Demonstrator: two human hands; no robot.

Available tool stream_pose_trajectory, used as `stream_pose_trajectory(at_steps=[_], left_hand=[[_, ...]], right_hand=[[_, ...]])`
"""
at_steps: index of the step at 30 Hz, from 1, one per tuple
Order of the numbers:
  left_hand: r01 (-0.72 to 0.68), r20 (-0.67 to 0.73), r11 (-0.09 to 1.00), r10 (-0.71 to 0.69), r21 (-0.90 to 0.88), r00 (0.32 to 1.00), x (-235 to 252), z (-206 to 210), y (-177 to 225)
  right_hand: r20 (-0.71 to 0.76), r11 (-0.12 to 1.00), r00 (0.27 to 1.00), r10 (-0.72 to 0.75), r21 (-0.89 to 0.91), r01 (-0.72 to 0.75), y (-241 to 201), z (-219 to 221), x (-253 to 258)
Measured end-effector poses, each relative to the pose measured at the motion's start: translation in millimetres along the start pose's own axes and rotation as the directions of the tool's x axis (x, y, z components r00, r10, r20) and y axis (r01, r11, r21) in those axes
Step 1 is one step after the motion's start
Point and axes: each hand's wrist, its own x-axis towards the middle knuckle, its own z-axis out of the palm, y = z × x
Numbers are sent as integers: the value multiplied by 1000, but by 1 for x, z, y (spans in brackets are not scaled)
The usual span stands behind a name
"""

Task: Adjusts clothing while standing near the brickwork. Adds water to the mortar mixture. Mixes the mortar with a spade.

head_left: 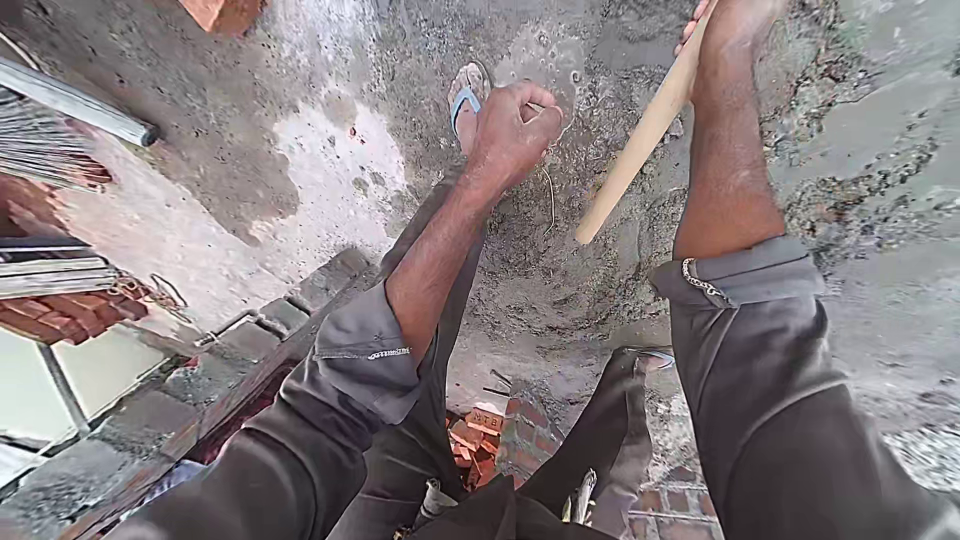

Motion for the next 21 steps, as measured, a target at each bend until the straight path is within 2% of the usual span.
stream_pose_trajectory(at_steps=[2, 6, 8, 10, 12, 15, 17, 19, 21], left_hand=[[8, -14, 1000, -8, 12, 1000, 3, -2, 3], [-18, -70, 1000, 18, 7, 997, 14, -13, 10], [-31, -127, 999, 27, -33, 992, 20, -20, 14], [-22, -166, 998, 12, -63, 986, 23, -27, 20], [-21, -187, 996, 5, -83, 982, 20, -30, 24], [-78, -275, 983, 29, -168, 961, 28, -38, 39], [-60, -331, 976, -12, -208, 944, 20, -40, 24], [-59, -369, 971, -31, -231, 929, 24, -46, 14], [-42, -362, 969, -51, -245, 931, 13, -52, 3]], right_hand=[[2, 995, 995, 97, 11, -97, 30, 2, -53], [56, 943, 961, 271, -216, -253, 108, -23, -171], [41, 934, 949, 313, -196, -299, 131, -39, -236], [27, 938, 940, 340, -83, -336, 136, -57, -298], [30, 901, 901, 432, -55, -430, 123, -79, -359], [80, 872, 869, 488, -83, -482, 108, -77, -378], [137, 921, 911, 389, -32, -388, 97, -58, -375], [175, 979, 971, 162, 94, -180, 75, -9, -321], [189, 990, 981, 39, 128, -64, 36, 47, -262]])
